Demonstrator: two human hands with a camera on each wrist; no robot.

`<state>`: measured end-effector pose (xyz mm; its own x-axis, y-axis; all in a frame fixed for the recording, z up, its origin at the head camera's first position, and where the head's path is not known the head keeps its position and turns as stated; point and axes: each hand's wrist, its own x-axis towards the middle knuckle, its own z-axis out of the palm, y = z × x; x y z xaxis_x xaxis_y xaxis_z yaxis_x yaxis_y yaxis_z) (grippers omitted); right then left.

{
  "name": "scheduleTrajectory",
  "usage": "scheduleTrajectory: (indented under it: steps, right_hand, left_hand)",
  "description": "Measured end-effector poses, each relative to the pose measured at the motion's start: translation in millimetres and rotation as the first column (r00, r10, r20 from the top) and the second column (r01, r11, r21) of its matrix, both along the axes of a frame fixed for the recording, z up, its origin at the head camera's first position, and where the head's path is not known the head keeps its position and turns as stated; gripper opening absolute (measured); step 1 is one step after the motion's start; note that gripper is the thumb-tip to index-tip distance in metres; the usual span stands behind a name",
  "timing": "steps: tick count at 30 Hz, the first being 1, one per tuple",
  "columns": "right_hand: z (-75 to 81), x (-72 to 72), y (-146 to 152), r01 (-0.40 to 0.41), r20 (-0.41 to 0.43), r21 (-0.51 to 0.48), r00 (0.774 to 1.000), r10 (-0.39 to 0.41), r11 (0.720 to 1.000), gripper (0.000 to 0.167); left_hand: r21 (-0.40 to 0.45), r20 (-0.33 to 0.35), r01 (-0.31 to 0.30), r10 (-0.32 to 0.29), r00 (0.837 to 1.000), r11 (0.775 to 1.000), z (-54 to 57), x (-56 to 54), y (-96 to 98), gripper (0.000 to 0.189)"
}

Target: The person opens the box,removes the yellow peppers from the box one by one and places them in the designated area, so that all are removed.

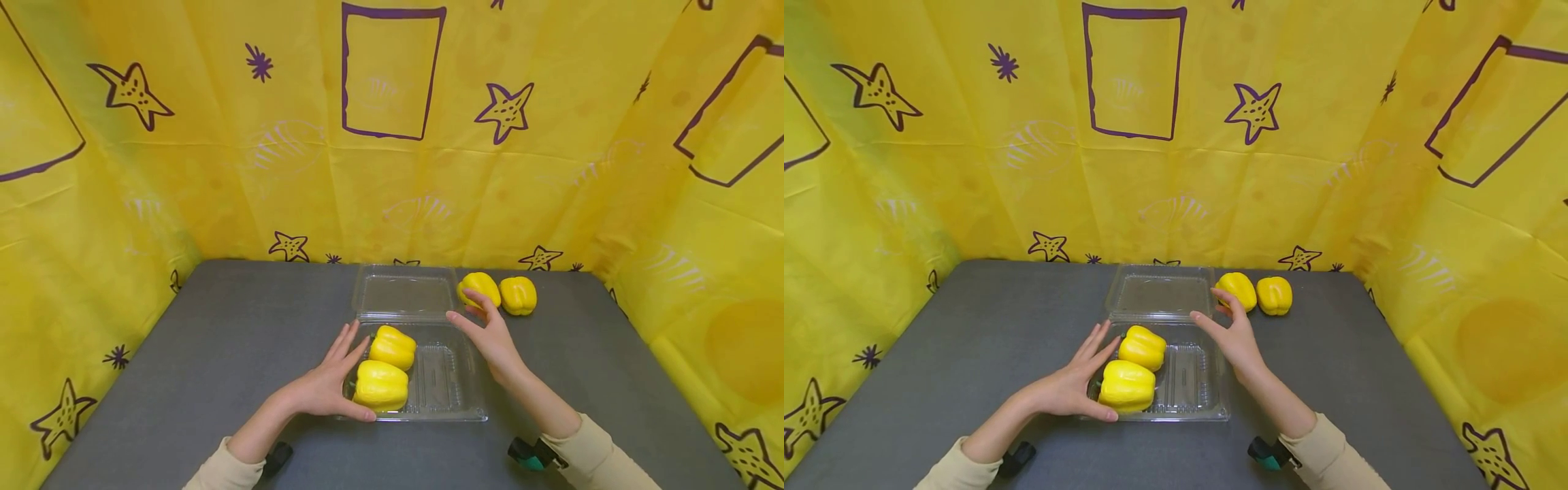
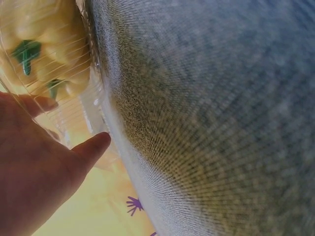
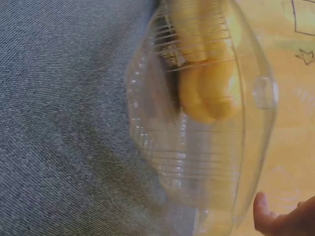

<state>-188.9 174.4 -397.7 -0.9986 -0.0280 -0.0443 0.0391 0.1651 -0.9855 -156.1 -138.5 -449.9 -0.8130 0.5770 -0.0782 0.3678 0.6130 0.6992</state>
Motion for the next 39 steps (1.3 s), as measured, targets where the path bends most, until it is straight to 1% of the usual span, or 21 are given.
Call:
scheduleTrajectory:
  steps: [8, 12, 19, 26, 33, 39]
  right_hand:
    - [-9.8, 3.4, -10, -0.096, -0.04, 0.069, 0.994, 0.099, 0.993, 0.065]
    - [-14.5, 4.7, -15, -0.144, -0.03, 0.106, 0.989, 0.148, 0.984, 0.065]
    - [-21.3, 6.0, -24, -0.203, -0.01, 0.105, 0.979, 0.205, 0.974, 0.065]
    - [-27.7, 5.4, -34, -0.268, 0.006, 0.131, 0.963, 0.269, 0.955, 0.067]
    - [-31.7, 4.3, -44, -0.288, 0.031, 0.179, 0.957, 0.287, 0.941, 0.067]
    - [-34.1, 4.2, -50, -0.308, 0.028, 0.217, 0.95, 0.31, 0.926, 0.067]
  left_hand:
    - [0.003, 0.004, 0.001, -0.001, 1.0, 1.0, 0.4, -0.4, -0.1, 0.124]
    - [0.005, 0.005, 0.003, -0.003, 1.0, 1.0, 0.8, -0.4, 0.0, 0.124]
    - [0.007, 0.005, 0.002, -0.002, 1.0, 1.0, 1.6, 0.2, 0.4, 0.124]
    - [0.002, 0.003, 0.006, -0.006, 1.0, 1.0, 2.2, 0.4, 0.7, 0.124]
    - [0.006, -0.003, 0.007, -0.007, 1.0, 1.0, 3.2, 1.0, 1.8, 0.124]
    - [0.006, -0.001, 0.008, -0.008, 1.0, 1.0, 3.3, 1.4, 2.5, 0.123]
